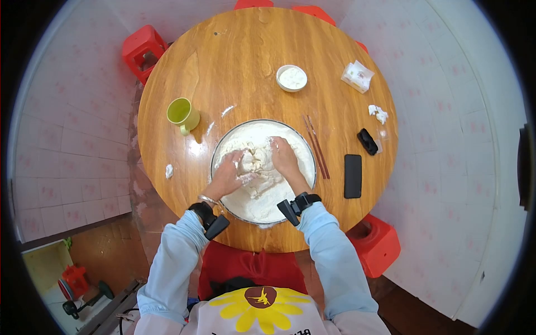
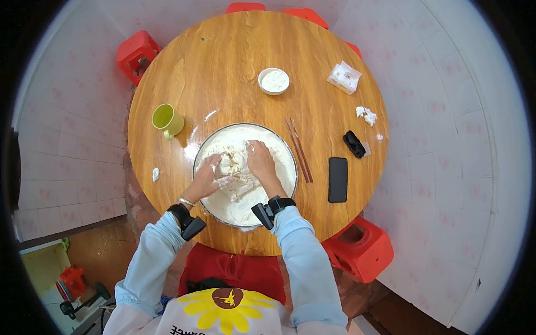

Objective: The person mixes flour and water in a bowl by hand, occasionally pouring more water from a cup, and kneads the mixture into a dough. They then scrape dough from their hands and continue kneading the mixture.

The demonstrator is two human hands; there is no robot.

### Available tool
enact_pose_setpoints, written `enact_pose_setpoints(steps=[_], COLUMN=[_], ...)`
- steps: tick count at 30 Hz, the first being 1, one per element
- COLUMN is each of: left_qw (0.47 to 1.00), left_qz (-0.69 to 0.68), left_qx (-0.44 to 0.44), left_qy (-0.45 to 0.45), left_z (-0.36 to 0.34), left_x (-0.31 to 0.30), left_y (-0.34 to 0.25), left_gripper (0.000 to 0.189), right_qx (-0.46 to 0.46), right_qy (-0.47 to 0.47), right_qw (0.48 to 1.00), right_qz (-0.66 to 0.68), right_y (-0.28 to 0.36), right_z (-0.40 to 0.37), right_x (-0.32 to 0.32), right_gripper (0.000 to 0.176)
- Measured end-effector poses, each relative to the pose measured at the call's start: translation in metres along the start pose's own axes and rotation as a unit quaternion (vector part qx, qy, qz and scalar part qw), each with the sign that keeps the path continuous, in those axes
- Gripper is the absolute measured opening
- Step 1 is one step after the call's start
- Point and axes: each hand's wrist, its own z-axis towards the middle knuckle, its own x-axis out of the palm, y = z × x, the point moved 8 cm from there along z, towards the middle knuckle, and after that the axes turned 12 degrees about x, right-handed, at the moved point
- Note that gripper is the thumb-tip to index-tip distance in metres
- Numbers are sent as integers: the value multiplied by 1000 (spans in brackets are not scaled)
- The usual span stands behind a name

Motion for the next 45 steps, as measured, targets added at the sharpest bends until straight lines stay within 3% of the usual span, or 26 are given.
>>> enact_pose_setpoints(steps=[3, 5, 8, 10, 12, 14, 16, 18, 22, 25, 34, 39, 42, 45], left_qw=[999, 999, 990, 991, 996, 998, 999, 1000, 998, 993, 990, 991, 994, 996], left_qz=[16, 13, -89, -86, -56, -28, 28, 15, 11, 95, 122, 118, 81, 50], left_qx=[-24, -28, -8, -20, -34, -32, 9, -7, -26, -16, 16, 10, -45, -30], left_qy=[-23, -28, -111, -101, -68, -49, -31, 3, 56, 72, 63, 59, 58, 62], left_z=[-3, -7, -14, -18, -26, -37, -49, -60, -70, -57, -5, 15, 18, 13], left_x=[-1, -2, -7, -12, -10, -2, 8, 19, 40, 31, 16, 14, 15, 13], left_y=[-9, -10, -10, -19, -32, -36, -43, -35, -10, -12, -3, 5, 13, 13], left_gripper=[75, 68, 60, 61, 68, 70, 74, 71, 64, 58, 39, 44, 40, 51], right_qx=[-35, -11, 10, 22, -75, -117, -156, -229, -268, -249, -142, -78, -53, -36], right_qy=[-60, 32, 61, 77, 17, -2, -24, -49, -51, -60, -70, -94, -104, -54], right_qw=[997, 999, 998, 997, 995, 992, 987, 972, 961, 966, 987, 992, 993, 998], right_qz=[-36, 4, -1, -2, 57, 38, 18, -14, -50, -44, -23, -7, 1, -16], right_y=[-2, -10, 17, 18, 25, 34, 40, 48, 44, 38, 29, 29, 25, 19], right_z=[9, 12, -18, -36, -61, -78, -91, -105, -112, -98, -56, -35, -27, -17], right_x=[14, 35, 5, 2, -8, -7, -1, 10, 35, 39, 42, 38, 36, 39], right_gripper=[33, 32, 29, 27, 18, 18, 21, 29, 37, 35, 27, 17, 15, 15])
